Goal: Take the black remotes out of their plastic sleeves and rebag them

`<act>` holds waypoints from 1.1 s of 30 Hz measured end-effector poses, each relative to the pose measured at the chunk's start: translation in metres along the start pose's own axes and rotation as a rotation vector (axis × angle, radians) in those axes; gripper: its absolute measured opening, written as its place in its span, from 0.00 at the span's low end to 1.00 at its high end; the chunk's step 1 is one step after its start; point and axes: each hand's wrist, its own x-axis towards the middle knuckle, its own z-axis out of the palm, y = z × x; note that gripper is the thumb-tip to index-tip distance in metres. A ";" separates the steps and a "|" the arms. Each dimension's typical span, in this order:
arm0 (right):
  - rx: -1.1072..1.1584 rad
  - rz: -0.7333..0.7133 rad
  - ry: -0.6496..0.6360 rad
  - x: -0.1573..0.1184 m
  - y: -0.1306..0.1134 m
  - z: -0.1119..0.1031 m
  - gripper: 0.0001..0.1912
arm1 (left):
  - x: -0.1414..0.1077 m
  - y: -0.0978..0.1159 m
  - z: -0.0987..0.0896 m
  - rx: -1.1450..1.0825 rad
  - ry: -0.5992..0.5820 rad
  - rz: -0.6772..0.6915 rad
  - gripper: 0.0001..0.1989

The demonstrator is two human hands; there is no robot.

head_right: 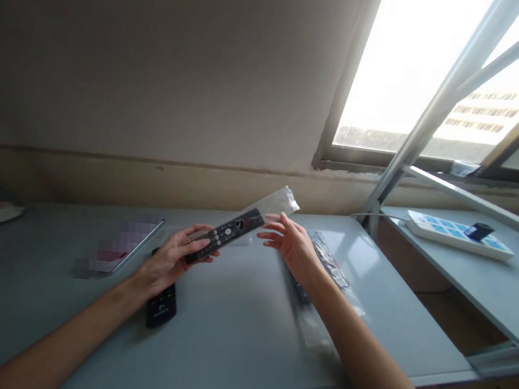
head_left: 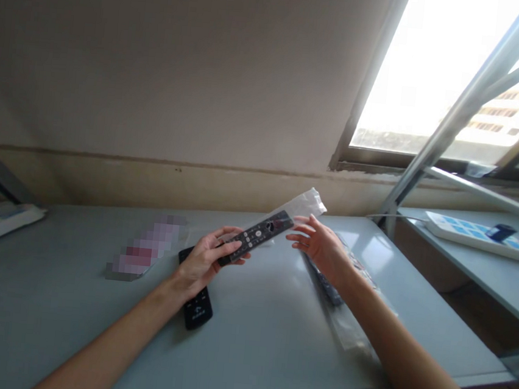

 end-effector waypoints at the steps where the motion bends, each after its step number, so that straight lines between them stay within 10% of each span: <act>1: -0.010 -0.006 0.016 0.000 0.003 -0.002 0.20 | 0.000 0.000 0.000 0.024 -0.017 0.010 0.24; 23: -0.134 -0.183 0.271 0.003 0.002 -0.010 0.23 | 0.007 -0.001 -0.006 -0.092 0.193 0.116 0.18; 33: -0.073 -0.246 0.425 0.011 0.007 -0.024 0.22 | 0.018 0.010 -0.019 -0.354 0.556 0.120 0.01</act>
